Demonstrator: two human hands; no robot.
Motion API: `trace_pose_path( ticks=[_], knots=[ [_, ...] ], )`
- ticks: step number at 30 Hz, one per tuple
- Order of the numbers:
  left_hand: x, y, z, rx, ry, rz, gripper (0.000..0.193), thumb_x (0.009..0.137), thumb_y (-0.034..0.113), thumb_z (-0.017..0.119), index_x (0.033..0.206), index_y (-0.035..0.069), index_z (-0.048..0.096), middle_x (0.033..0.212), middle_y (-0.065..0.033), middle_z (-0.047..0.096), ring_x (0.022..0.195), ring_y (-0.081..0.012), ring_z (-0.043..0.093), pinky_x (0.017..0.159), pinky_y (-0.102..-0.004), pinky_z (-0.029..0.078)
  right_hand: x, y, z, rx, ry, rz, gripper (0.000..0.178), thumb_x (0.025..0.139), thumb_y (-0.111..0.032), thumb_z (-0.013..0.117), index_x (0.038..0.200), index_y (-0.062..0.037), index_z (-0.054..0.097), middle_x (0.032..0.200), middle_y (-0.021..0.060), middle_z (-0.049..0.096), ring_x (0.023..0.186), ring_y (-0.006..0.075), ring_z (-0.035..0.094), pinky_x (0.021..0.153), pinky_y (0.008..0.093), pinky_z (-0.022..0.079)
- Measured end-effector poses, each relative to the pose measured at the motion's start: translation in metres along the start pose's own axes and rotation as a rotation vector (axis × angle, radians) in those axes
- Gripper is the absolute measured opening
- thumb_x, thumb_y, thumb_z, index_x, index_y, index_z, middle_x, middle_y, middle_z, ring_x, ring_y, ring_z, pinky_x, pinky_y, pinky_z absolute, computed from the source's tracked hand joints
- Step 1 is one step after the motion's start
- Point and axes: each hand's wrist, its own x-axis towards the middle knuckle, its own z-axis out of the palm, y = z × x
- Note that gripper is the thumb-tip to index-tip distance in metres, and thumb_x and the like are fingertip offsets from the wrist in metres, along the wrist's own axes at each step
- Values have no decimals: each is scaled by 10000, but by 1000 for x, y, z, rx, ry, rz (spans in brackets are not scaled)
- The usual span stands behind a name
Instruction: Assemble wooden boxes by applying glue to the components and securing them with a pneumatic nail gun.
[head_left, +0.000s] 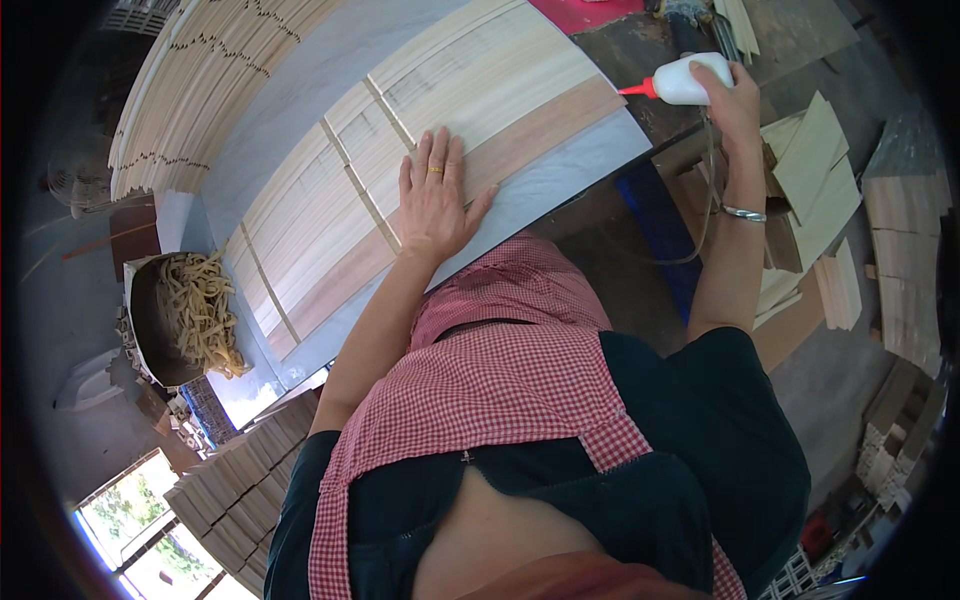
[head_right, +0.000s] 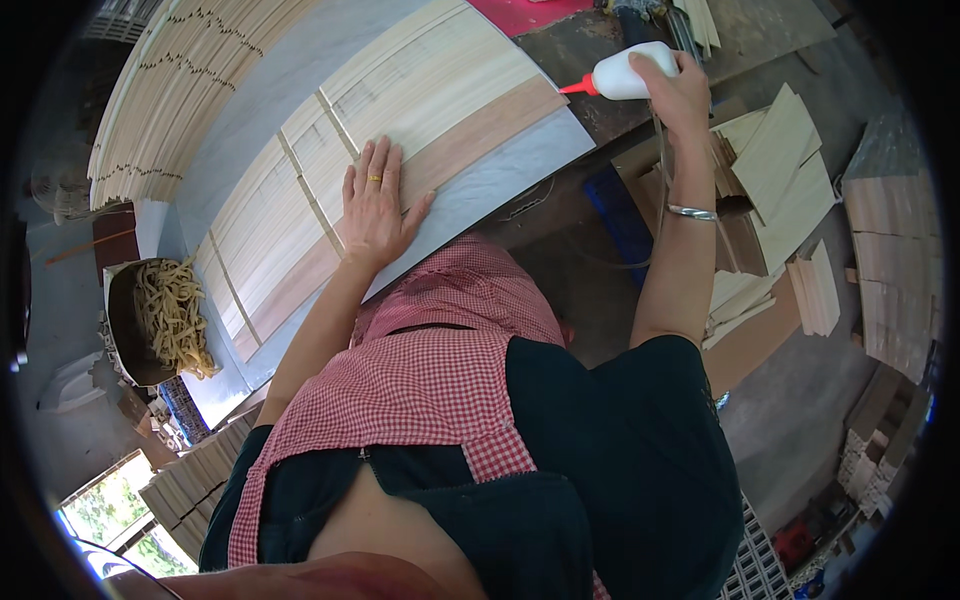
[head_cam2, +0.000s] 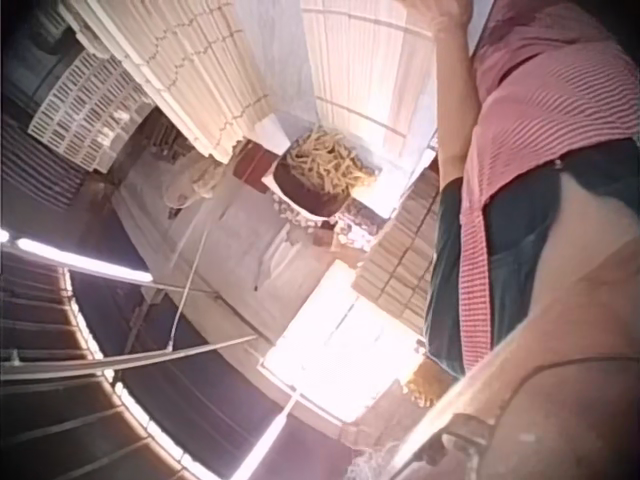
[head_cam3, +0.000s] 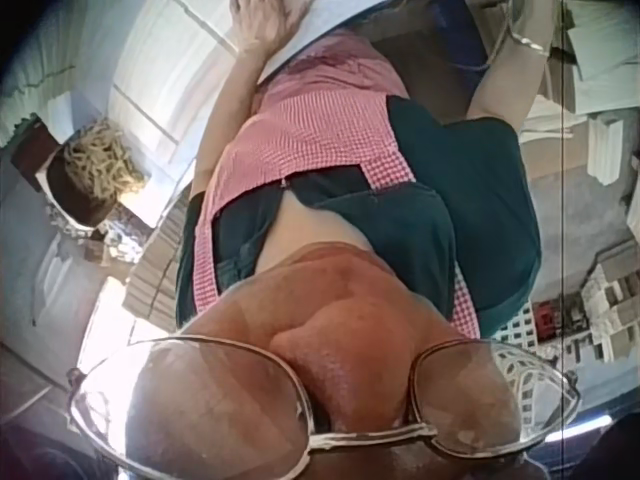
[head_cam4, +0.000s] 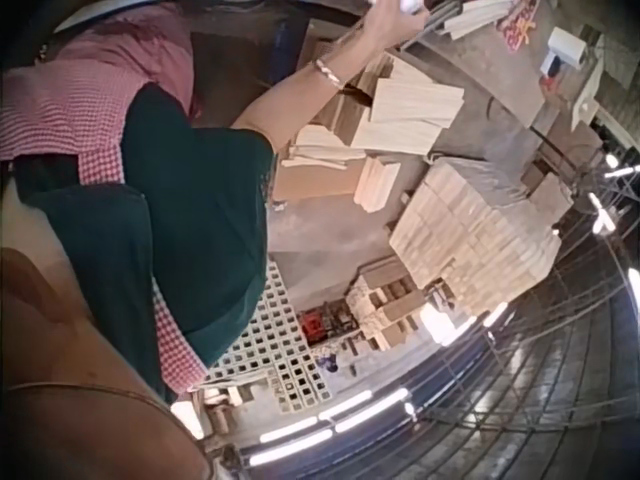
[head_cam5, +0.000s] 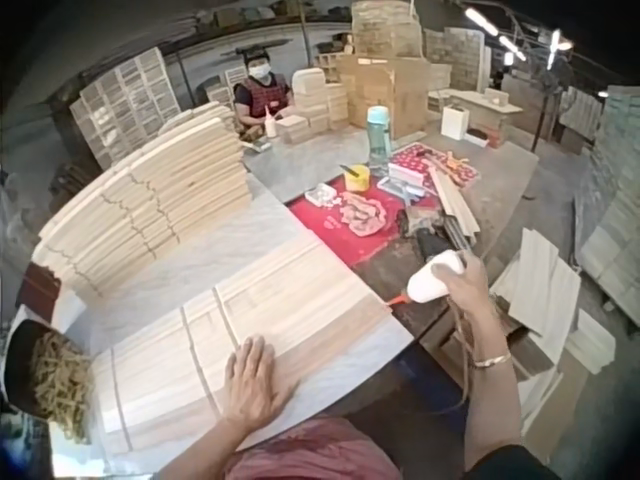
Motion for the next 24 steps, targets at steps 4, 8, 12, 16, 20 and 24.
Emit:
trace_pose_path(
  ticks=[4,8,12,16,20,24],
  knots=[
    [0,0,0,7,0,5,807,987,584,443,1542,7,339,1647,-162,256,1543,-347,161,1234,-518,136,-11,-1,-10,49,-15,23,554,816,-335,771,1160,77,632,1033,184,697,842,235,651,725,312,540],
    [-1,0,-1,14,17,1,806,988,584,441,1543,9,338,1647,-161,255,1545,-342,159,1236,-513,131,-13,1,-8,53,2,16,556,814,-336,774,1159,75,632,1030,180,697,846,233,647,741,323,539],
    [0,1,0,14,6,5,805,989,584,441,1544,9,336,1648,-161,254,1546,-340,157,1237,-511,128,-8,7,4,64,40,-59,550,814,-338,773,1154,71,631,1022,181,697,850,237,647,755,328,538],
    [0,1,-2,15,7,5,806,988,581,446,1545,10,334,1649,-161,251,1547,-339,155,1237,-513,128,2,10,25,77,75,-125,545,813,-343,772,1143,68,632,1013,181,697,850,242,648,763,331,538],
    [0,2,-4,11,12,5,807,985,577,456,1546,10,332,1650,-161,248,1547,-340,153,1236,-515,132,11,3,47,86,105,-162,544,809,-351,772,1130,66,633,1007,181,698,850,249,650,769,336,538],
    [0,2,-3,-2,15,5,810,981,574,466,1546,10,331,1651,-163,246,1547,-342,152,1234,-519,136,17,-8,65,91,125,-147,550,804,-364,774,1117,67,635,1006,181,701,852,260,654,774,346,541]
  ],
)
